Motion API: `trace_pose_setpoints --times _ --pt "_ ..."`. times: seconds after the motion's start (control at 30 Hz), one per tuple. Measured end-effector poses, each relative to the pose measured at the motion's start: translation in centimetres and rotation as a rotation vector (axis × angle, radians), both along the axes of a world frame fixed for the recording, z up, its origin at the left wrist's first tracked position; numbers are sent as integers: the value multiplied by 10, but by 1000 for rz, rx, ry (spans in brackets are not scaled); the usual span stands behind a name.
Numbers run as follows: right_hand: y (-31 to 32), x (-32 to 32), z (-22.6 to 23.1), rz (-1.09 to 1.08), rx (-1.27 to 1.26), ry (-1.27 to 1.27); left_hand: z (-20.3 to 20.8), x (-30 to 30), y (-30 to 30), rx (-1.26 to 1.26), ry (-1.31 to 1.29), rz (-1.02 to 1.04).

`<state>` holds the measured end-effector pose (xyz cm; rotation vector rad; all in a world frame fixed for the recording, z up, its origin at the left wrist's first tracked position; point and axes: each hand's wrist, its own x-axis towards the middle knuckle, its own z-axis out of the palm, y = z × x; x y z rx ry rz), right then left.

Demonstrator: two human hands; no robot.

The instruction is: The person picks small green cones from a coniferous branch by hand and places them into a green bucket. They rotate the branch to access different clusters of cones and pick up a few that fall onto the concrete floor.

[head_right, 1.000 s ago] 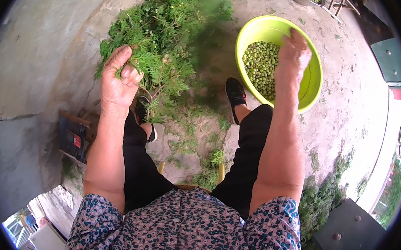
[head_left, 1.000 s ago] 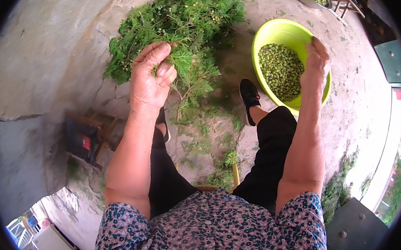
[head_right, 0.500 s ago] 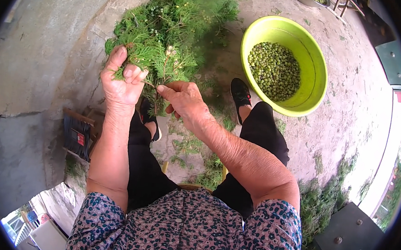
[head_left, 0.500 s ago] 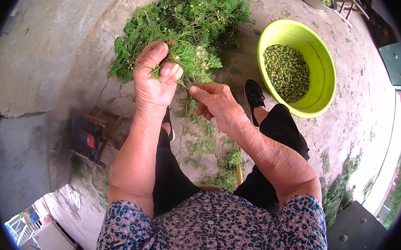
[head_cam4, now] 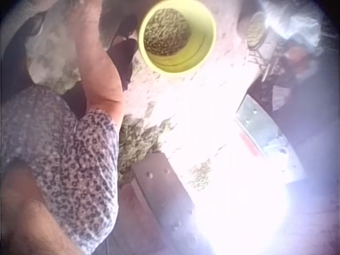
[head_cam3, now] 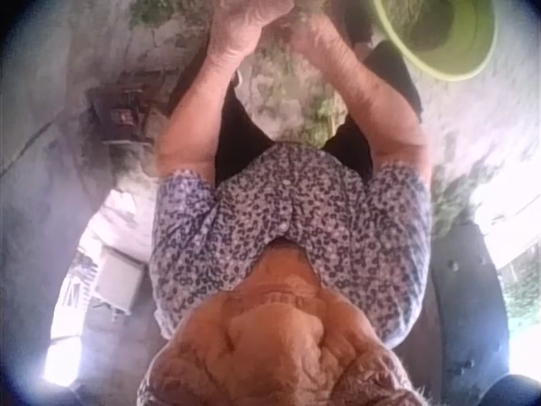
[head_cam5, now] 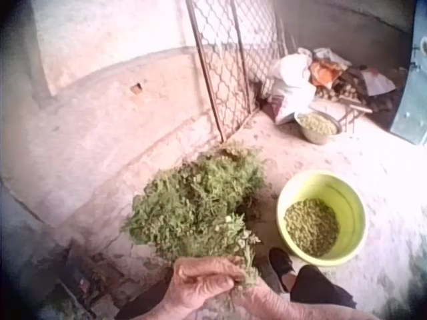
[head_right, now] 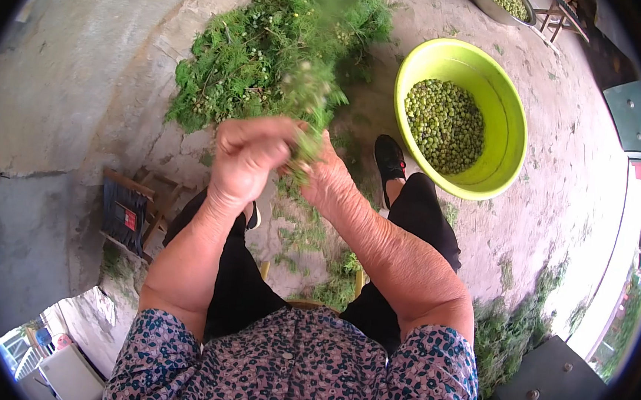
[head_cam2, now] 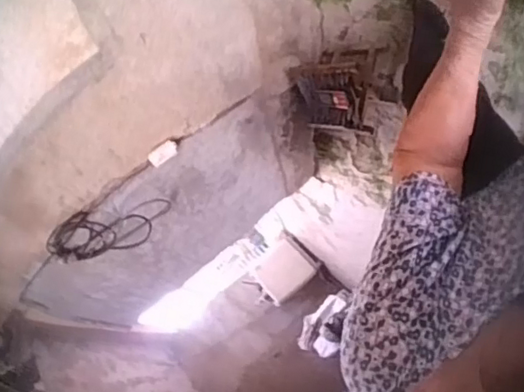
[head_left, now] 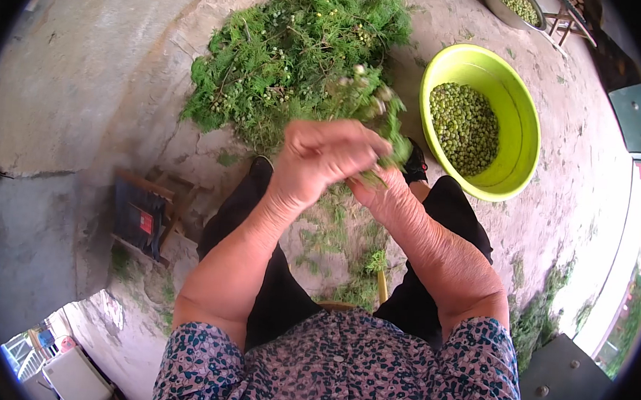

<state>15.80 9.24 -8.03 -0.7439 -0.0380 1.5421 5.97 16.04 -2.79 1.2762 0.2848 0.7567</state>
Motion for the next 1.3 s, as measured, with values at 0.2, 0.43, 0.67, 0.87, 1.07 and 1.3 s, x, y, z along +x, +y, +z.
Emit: trace_pose_setpoints --times 0.2,0.43,0.67,0.87,1.07,1.3 --pt "-2 12 -9 49 -41 127 10 10 -13 651 19 101" --pt "35 21 20 154 -114 -629 -12 -9 20 401 361 644" --pt "34 16 6 177 124 -941 -9 -13 40 -81 456 283" --pt "36 16 16 445 26 -670 -10 -14 42 -251 294 295" --pt "33 15 13 168 -9 -347 -12 -13 39 -242 162 476" --pt "45 78 26 -316 -57 -878 -8 -14 41 -33 280 463"
